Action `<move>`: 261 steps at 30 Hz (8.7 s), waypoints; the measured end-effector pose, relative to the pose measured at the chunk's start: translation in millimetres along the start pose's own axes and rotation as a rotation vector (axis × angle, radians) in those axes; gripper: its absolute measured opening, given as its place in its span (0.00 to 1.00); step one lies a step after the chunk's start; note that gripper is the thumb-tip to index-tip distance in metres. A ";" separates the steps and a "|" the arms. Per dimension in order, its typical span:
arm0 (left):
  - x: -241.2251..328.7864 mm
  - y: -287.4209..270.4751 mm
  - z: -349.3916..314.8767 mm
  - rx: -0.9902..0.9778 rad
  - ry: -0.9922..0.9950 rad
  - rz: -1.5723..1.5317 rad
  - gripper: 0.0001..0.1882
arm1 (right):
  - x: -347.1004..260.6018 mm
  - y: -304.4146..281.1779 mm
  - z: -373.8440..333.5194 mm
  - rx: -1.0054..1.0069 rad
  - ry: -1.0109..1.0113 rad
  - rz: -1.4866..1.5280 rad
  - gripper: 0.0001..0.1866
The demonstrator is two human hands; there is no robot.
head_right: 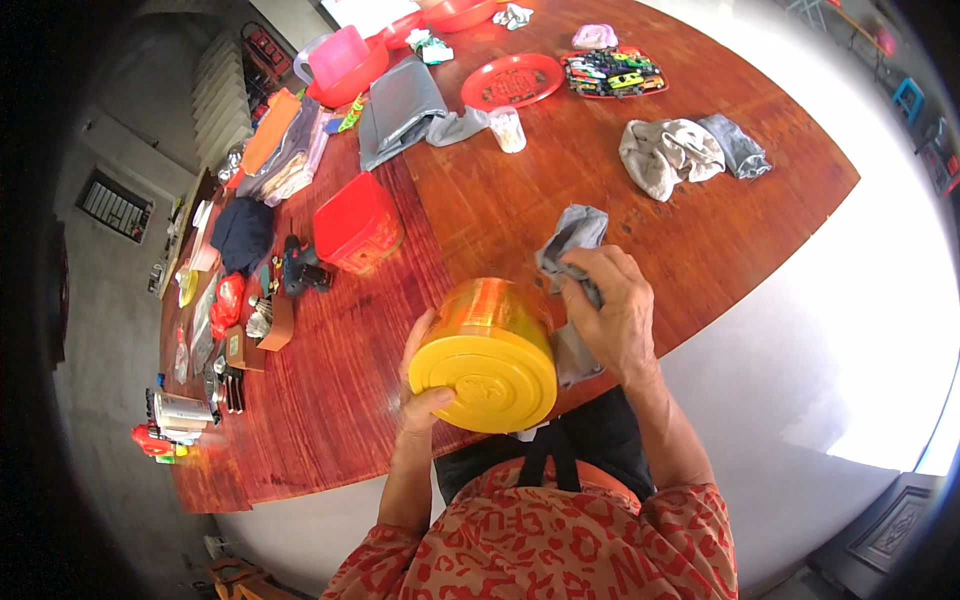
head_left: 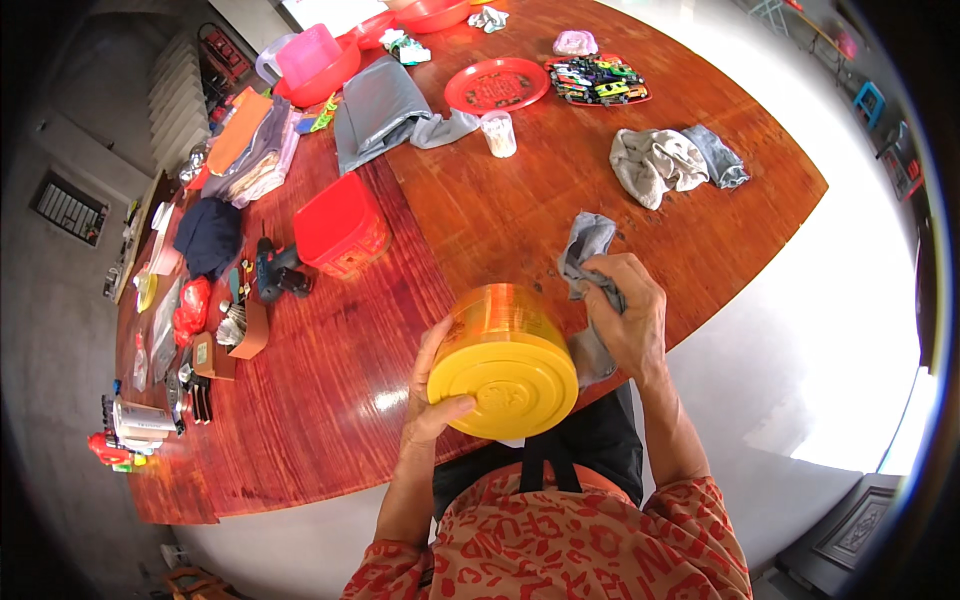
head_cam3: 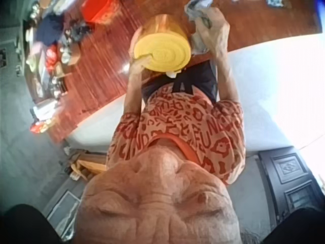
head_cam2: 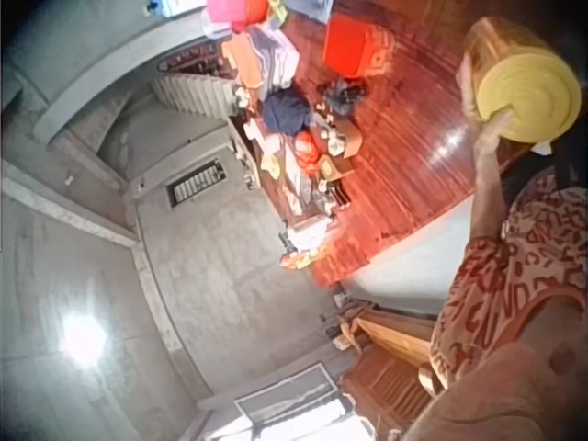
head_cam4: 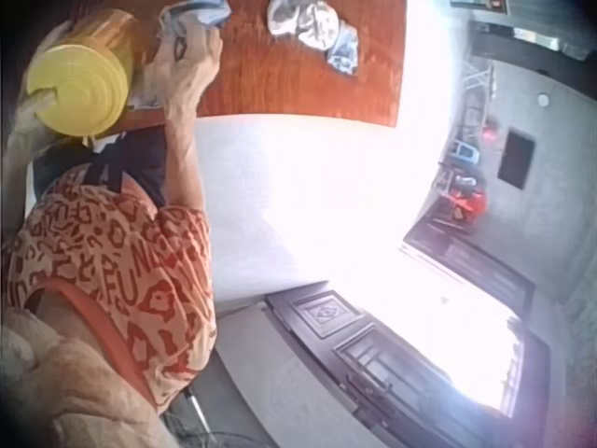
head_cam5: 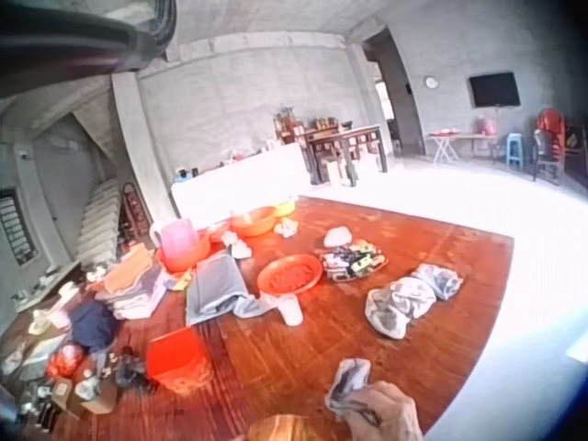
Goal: The person wipes the exterior and interior of a red rectangular tin with a gray cloth, then places it on the table. They proceed to wipe a yellow round container, cleaning its lid, sides, and bottom. The person handles each container one at a time, rotating them to clean all surfaces.
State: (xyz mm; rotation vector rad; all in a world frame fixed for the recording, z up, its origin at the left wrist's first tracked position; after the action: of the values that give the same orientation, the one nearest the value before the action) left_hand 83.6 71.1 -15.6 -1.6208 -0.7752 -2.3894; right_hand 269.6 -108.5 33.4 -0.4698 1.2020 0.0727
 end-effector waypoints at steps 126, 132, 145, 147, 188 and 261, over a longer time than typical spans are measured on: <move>50.8 32.4 -15.6 -0.294 0.118 1.220 0.66 | -47.5 48.9 -42.6 -0.177 -0.569 -0.313 0.14; 46.6 26.3 -19.7 -0.205 0.184 1.122 0.60 | -50.0 62.0 -41.9 -0.186 -0.566 -0.266 0.14; 52.1 20.8 -13.9 -0.110 0.254 0.979 0.62 | 9.0 40.5 -26.7 -0.217 0.009 0.097 0.13; 39.1 19.8 -11.3 -0.093 0.253 0.919 0.62 | -19.7 32.2 -18.7 -0.257 -0.239 -0.050 0.14; 8.5 29.0 -9.0 -0.084 0.170 0.895 0.62 | -59.1 24.9 -61.5 -0.215 -0.539 -0.382 0.13; 34.6 14.2 -12.1 -0.106 0.167 1.046 0.63 | 6.7 50.4 -28.1 -0.133 -0.058 -0.462 0.16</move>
State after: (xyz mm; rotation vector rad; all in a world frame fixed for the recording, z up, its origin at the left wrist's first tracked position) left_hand 65.4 58.4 16.8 -1.3199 0.2298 -1.7380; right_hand 232.3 -75.2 3.9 -0.8461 1.0105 -0.2302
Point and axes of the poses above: each hand's wrist, its own z-axis towards the middle knuckle, its own y-axis out of the palm, x = y × z, the point moved 2 cm from there along z, towards the middle knuckle, and after that the axes turned 12 degrees about y, right-handed, at the moved point
